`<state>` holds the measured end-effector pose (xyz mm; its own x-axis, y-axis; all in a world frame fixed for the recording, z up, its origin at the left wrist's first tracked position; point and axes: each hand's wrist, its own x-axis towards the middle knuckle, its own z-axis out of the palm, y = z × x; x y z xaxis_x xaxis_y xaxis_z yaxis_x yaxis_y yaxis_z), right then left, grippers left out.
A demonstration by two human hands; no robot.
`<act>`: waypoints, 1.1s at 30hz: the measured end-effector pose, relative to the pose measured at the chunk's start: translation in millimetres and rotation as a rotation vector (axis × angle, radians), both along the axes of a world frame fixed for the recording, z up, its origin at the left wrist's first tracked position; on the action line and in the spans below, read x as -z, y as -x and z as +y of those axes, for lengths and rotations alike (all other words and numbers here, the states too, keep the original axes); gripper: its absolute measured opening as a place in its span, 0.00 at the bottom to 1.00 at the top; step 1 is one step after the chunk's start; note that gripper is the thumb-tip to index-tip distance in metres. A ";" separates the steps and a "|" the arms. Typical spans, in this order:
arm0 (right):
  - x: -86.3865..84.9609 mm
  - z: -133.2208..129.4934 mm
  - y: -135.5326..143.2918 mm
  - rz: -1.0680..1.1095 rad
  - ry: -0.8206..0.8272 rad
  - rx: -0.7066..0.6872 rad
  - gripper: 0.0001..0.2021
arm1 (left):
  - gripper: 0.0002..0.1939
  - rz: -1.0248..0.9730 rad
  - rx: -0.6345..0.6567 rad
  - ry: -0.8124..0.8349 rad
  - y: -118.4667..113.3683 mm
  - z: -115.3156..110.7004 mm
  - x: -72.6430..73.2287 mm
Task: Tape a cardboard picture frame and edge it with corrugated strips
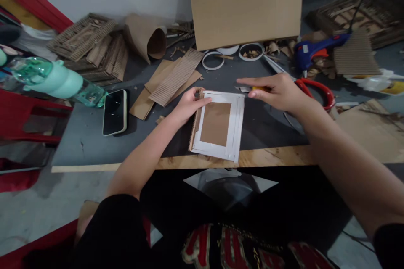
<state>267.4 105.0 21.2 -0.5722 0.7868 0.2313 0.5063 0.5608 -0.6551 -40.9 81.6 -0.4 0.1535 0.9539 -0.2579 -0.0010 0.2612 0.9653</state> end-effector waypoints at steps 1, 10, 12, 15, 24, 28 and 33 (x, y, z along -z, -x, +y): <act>4.7 1.2 -1.2 -0.018 -0.057 0.025 0.39 | 0.27 -0.009 0.021 0.016 0.4 -0.8 -0.6; 24.1 -19.9 -7.5 -0.089 -0.357 0.167 0.27 | 0.33 -0.039 0.022 0.011 10.2 3.7 2.6; 25.7 -20.5 -6.8 -0.167 -0.366 0.156 0.28 | 0.32 0.011 0.053 -0.067 11.3 4.1 4.0; 30.7 -15.6 -4.6 -0.275 -0.381 0.153 0.30 | 0.27 0.199 0.085 -0.203 11.8 4.0 4.6; 12.1 -18.3 -10.0 -0.292 -0.254 0.109 0.31 | 0.33 0.055 0.046 -0.079 10.7 4.9 0.3; 0.4 -20.9 -14.5 -0.263 -0.151 0.094 0.32 | 0.35 0.065 0.008 -0.049 6.3 1.4 -4.7; 3.8 -18.4 -11.9 -0.191 -0.109 0.147 0.33 | 0.33 0.109 0.007 -0.037 3.8 -1.0 -6.6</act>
<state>279.3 86.6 17.4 -0.4954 0.8409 0.2177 0.6962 0.5343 -0.4794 -44.7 80.7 6.1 0.1333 0.9621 -0.2381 0.1060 0.2250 0.9686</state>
